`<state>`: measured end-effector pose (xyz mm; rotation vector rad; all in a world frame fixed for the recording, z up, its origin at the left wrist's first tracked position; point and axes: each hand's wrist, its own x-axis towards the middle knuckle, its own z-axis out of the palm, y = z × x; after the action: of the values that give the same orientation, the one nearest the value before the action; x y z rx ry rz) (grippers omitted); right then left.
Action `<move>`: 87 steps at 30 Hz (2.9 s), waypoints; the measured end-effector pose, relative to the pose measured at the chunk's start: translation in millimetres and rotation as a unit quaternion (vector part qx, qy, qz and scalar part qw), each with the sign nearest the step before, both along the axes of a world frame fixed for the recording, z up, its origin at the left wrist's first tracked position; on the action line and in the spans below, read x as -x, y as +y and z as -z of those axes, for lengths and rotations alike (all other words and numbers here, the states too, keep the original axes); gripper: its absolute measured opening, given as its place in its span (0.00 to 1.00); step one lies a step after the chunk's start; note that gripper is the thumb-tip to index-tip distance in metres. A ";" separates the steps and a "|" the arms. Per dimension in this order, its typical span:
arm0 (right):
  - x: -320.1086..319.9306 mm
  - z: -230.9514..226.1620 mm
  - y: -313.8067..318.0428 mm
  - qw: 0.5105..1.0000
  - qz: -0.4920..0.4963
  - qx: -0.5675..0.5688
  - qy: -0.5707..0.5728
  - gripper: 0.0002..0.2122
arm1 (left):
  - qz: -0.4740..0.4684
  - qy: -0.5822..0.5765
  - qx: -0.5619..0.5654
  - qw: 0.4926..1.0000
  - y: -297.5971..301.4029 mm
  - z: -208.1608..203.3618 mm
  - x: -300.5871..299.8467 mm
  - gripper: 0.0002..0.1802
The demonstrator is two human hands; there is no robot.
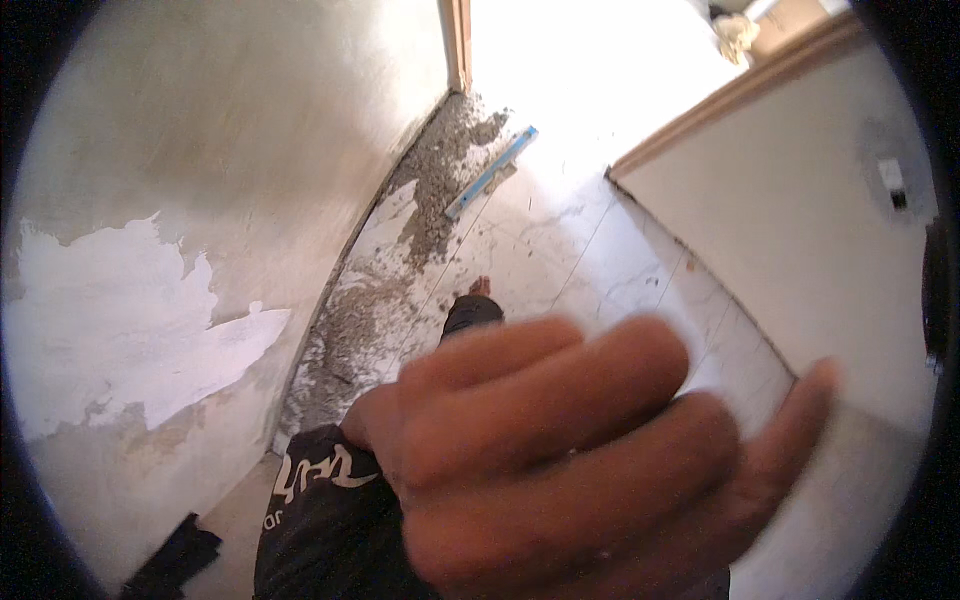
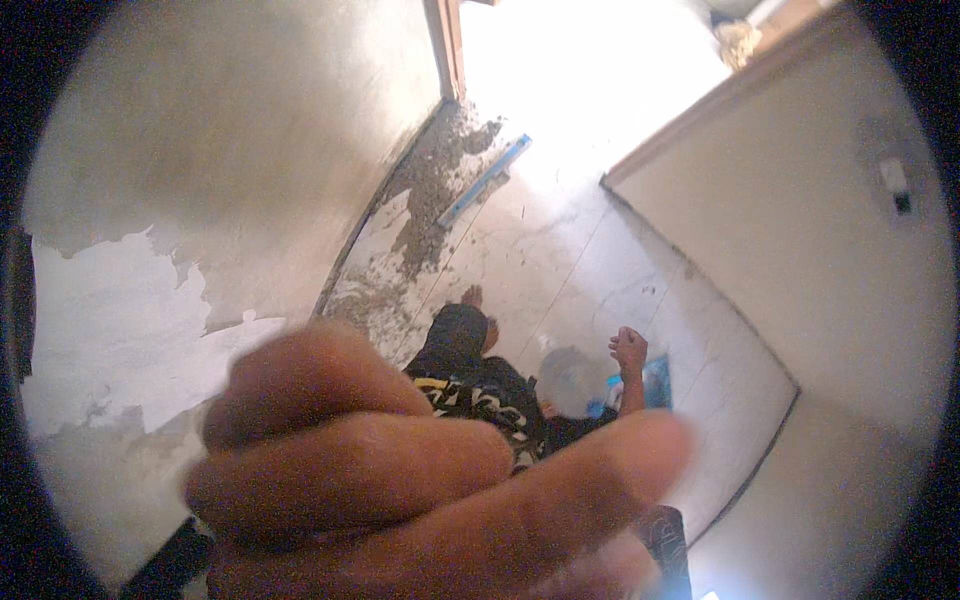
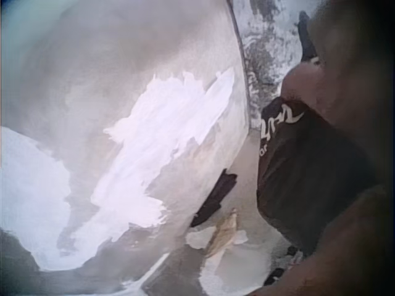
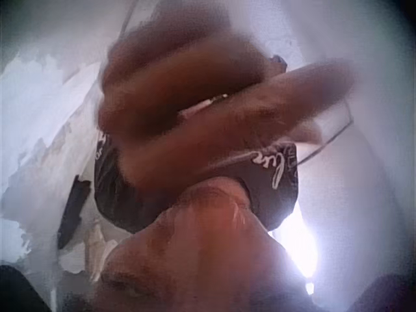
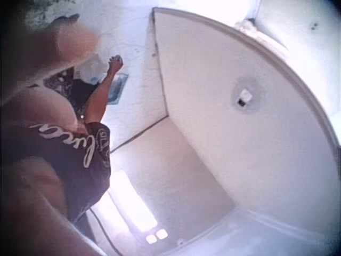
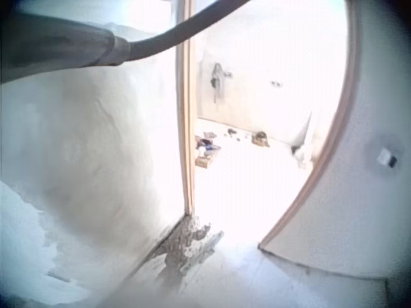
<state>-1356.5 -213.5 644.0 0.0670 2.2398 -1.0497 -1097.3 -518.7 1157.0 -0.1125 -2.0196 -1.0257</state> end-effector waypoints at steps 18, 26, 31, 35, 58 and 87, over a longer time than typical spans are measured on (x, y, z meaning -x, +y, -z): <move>251.4 47.2 -143.5 0.829 -0.486 -0.207 -0.182 0.16 | -0.039 -0.483 0.015 0.875 -79.6 192.5 219.5 0.20; 366.5 27.1 -384.3 0.694 -0.699 -0.137 -0.105 0.26 | -0.396 -0.389 -0.207 0.806 -97.0 291.7 316.7 0.47; 270.1 -74.0 -472.0 0.646 -0.706 0.056 -0.285 0.30 | -0.592 -0.150 -0.141 0.779 -98.0 292.0 396.6 0.44; 201.8 -159.7 -462.6 0.546 -0.635 0.100 -0.538 0.33 | -0.770 -0.170 -0.197 0.583 -105.7 320.4 426.1 0.44; 148.7 -236.8 -315.1 0.470 -0.740 0.480 -0.043 0.33 | -0.557 0.254 -0.394 0.686 -71.0 362.4 407.4 0.38; 409.3 55.3 -221.6 0.647 -0.738 -0.179 -0.060 0.12 | -0.850 -0.018 0.013 0.526 245.7 61.4 137.0 0.14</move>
<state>-1765.9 -435.1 588.6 -1.2572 1.4749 0.3224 -1234.3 -273.0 1095.5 1.5678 -1.1233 0.3630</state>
